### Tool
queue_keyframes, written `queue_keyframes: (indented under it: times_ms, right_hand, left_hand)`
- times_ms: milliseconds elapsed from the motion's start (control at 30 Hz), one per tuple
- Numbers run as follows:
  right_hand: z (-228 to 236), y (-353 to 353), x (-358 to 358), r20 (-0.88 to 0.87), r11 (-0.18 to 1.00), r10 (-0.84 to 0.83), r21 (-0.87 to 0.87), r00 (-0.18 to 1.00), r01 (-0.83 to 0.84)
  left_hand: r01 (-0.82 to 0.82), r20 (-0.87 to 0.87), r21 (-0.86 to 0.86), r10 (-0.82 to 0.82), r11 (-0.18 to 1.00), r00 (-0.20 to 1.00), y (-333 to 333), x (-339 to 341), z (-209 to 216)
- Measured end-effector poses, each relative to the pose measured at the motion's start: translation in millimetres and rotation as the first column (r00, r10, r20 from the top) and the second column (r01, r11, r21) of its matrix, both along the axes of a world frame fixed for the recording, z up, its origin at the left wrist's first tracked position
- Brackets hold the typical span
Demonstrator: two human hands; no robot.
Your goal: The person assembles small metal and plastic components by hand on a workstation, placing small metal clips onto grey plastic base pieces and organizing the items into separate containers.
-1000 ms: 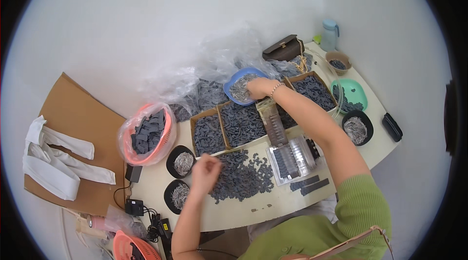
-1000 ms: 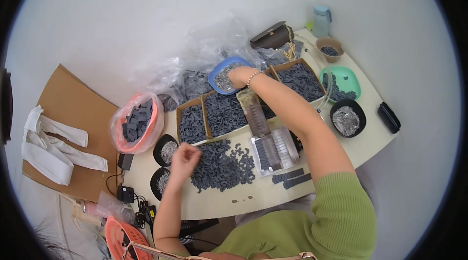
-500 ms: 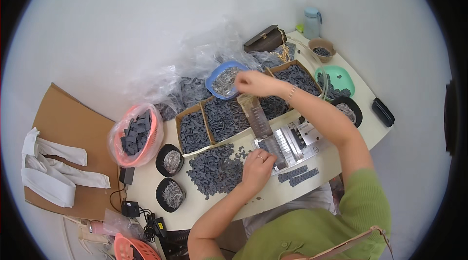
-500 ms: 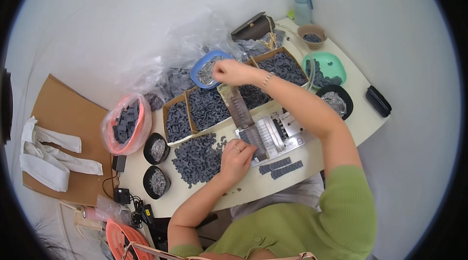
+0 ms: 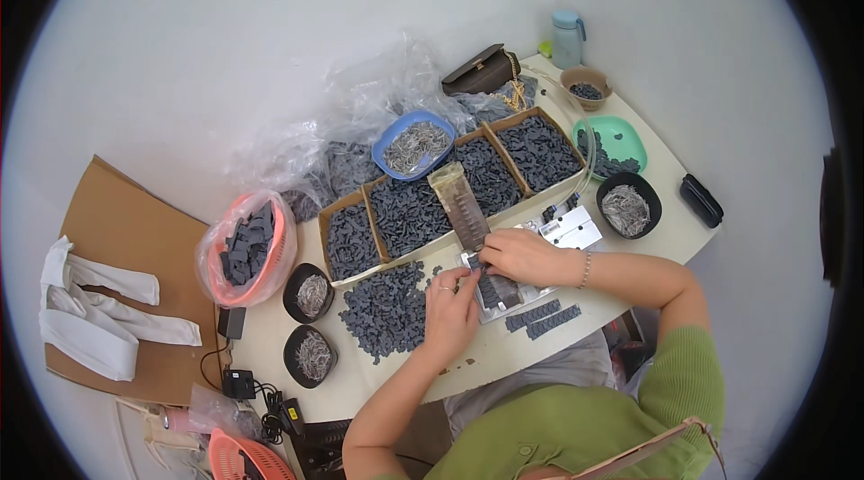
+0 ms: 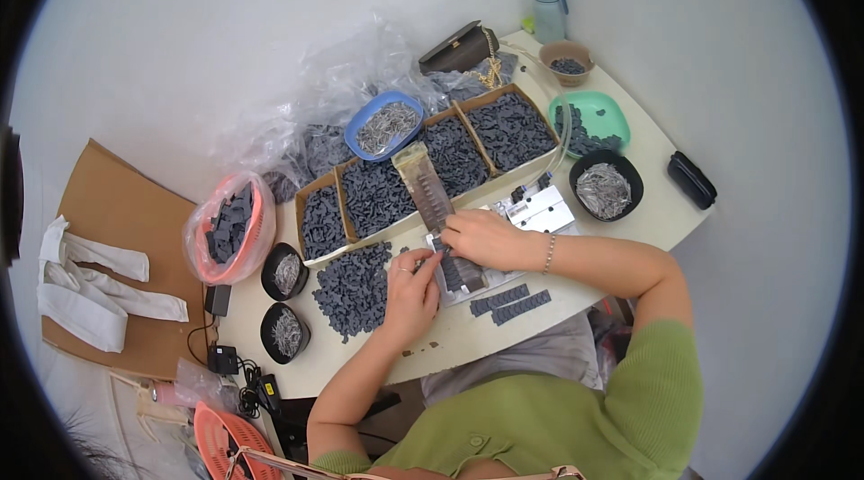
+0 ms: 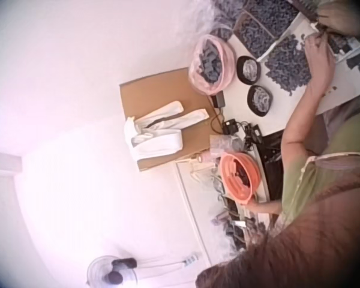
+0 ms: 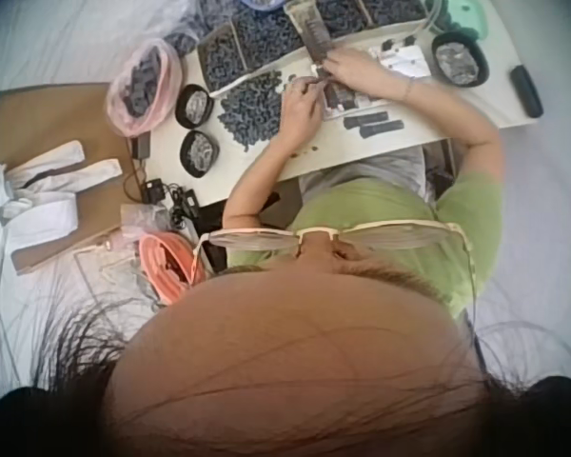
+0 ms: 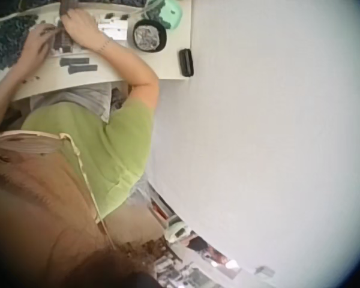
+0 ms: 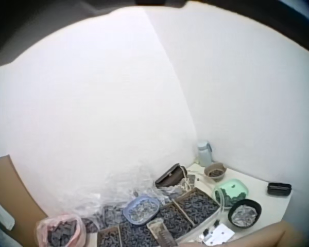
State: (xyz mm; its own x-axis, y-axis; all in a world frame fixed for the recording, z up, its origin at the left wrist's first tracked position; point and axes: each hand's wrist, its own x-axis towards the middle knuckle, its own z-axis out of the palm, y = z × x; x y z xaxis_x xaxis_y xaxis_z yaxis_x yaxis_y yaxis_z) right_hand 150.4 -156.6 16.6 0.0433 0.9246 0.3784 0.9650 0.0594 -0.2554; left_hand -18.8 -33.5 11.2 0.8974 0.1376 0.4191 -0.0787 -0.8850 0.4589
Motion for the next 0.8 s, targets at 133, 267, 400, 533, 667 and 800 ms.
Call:
queue_keyframes:
  times_ms: [133, 267, 400, 533, 667, 800]
  right_hand:
    - [1.8, -16.2, -1.0, -0.032, 0.998, -0.054, 0.039, 0.998, 0.055]
    - [-6.5, -27.0, 0.2, 0.053, 0.993, -0.087, 0.086, 0.995, 0.082]
    - [-2.3, -31.4, -2.9, 0.119, 0.994, -0.092, 0.076, 0.989, 0.083]
    - [-3.4, -38.4, -11.3, 0.219, 0.992, -0.097, 0.100, 0.971, 0.077]
    - [0.1, -42.1, -18.8, 0.196, 0.996, -0.066, 0.071, 0.978, 0.053]
    - [-2.7, -36.1, -12.4, 0.182, 0.994, -0.078, 0.088, 0.980, 0.063]
  left_hand:
    - [-0.025, -0.039, 0.129, 0.030, 0.991, 0.999, -5.2, 4.5, -6.1]
    - [-0.016, -0.071, 0.176, 0.029, 0.984, 0.997, -12.8, 10.5, -10.0]
    - [-0.043, -0.086, 0.283, 0.070, 0.958, 0.994, -6.4, 16.0, -5.8]
    - [-0.020, -0.088, 0.318, 0.050, 0.948, 0.995, 0.2, 16.1, -2.6]
    - [-0.006, -0.096, 0.342, 0.041, 0.940, 0.995, -1.1, 11.6, -3.3]
    - [-0.016, -0.079, 0.343, 0.046, 0.939, 0.996, -8.3, 10.4, -9.7]
